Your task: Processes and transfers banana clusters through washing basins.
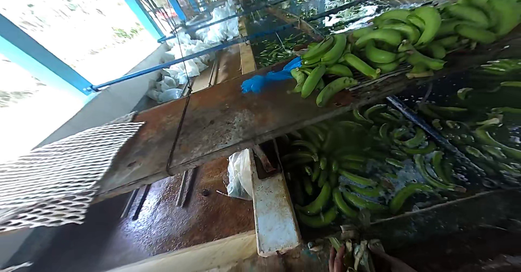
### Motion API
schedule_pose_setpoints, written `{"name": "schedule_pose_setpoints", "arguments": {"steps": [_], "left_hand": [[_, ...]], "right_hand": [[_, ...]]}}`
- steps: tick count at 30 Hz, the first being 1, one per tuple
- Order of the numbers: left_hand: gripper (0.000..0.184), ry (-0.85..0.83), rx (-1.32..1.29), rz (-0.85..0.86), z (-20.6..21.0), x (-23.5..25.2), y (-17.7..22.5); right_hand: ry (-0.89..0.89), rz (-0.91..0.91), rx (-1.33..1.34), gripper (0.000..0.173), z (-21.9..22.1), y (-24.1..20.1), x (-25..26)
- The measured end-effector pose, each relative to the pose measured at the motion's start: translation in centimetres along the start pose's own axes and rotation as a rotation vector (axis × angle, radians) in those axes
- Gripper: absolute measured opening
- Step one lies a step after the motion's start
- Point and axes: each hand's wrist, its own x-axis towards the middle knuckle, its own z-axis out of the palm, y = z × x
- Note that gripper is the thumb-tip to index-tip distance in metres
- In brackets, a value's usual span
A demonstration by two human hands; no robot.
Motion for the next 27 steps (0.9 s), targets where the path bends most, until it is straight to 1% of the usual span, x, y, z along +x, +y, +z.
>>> {"name": "schedule_pose_setpoints", "arguments": {"steps": [2, 4, 7, 10, 13, 15, 18, 21, 23, 25, 27], "left_hand": [[0.109, 0.014, 0.007, 0.008, 0.3, -0.2, 0.4], [0.111, 0.024, 0.012, 0.033, 0.7, -0.1, 1.3], [0.112, -0.003, 0.059, 0.107, 1.5, 1.1, 3.9], [0.11, -0.094, 0.15, 0.169, 3.6, 3.6, 7.3], [0.11, -0.229, 0.23, 0.282, 7.7, 6.5, 9.6], [0.114, -0.356, 0.194, 0.296, 11.9, 8.3, 11.1], [0.119, -0.561, 0.145, 0.32, 20.2, 10.9, 11.9], [0.116, -0.744, 0.172, 0.387, 30.2, 12.4, 11.9], [0.115, -0.839, 0.208, 0.387, 37.3, 12.5, 12.5], [0.116, -0.95, 0.186, 0.365, 44.0, 12.6, 12.1], [0.116, -1.061, 0.18, 0.352, 50.3, 12.5, 11.8]], "right_hand": [[-0.002, -0.01, 0.007, 0.032, 0.1, -0.2, -0.7], [-0.027, -0.048, 0.038, 0.033, 0.3, -0.9, -1.8], [-0.025, -0.109, 0.097, 0.036, -1.0, -2.0, -2.4], [0.02, -0.157, 0.161, 0.034, -2.9, -4.6, -5.1], [0.027, -0.267, 0.283, 0.031, -6.9, -6.6, -8.5], [0.057, -0.353, 0.362, 0.029, -10.8, -7.2, -11.0], [0.137, -0.493, 0.466, 0.027, -18.0, -7.3, -15.5], [0.246, -0.58, 0.561, 0.029, -25.9, -6.2, -20.7], [0.315, -0.637, 0.636, 0.029, -31.4, -5.3, -23.8], [0.402, -0.694, 0.671, 0.032, -36.7, -3.9, -26.3], [0.517, -0.689, 0.68, 0.035, -41.4, -2.8, -28.9]]}}
